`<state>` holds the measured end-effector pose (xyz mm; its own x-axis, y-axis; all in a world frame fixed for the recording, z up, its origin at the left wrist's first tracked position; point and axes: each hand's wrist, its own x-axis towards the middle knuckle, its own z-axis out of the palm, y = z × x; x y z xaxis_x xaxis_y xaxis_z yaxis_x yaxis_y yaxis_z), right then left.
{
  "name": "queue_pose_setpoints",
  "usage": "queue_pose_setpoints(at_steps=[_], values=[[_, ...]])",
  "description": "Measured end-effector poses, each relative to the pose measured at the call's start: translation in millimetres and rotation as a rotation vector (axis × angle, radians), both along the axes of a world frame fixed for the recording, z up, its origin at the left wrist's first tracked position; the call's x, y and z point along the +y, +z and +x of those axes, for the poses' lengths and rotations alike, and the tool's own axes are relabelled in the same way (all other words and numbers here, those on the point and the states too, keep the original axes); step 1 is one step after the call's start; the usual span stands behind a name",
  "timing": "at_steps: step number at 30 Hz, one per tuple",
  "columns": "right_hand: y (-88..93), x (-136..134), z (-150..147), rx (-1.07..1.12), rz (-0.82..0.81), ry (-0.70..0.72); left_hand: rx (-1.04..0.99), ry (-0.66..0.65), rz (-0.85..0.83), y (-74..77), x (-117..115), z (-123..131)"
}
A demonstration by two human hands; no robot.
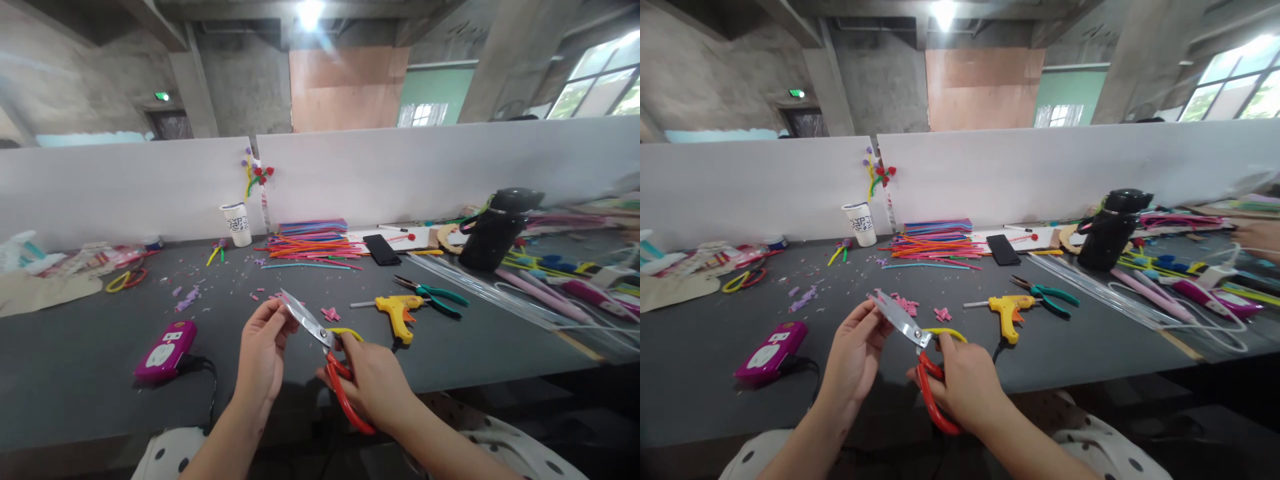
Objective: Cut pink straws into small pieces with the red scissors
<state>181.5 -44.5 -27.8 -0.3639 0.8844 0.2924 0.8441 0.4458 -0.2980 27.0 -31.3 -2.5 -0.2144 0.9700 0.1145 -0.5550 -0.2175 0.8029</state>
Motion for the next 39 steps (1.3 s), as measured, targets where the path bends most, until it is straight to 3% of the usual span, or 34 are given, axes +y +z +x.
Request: queue_pose_setpoints(at_steps=[28,39], values=[[-6.8,2.1,-1.0,-0.019,0.088,0.004,-0.001,0.007,0.025,-2.5,2.9,-2.5],[-1.4,2.8,0.8,0.052,0.037,-0.007,0.040,0.004,0.022,2.2,1.4,-4.5]])
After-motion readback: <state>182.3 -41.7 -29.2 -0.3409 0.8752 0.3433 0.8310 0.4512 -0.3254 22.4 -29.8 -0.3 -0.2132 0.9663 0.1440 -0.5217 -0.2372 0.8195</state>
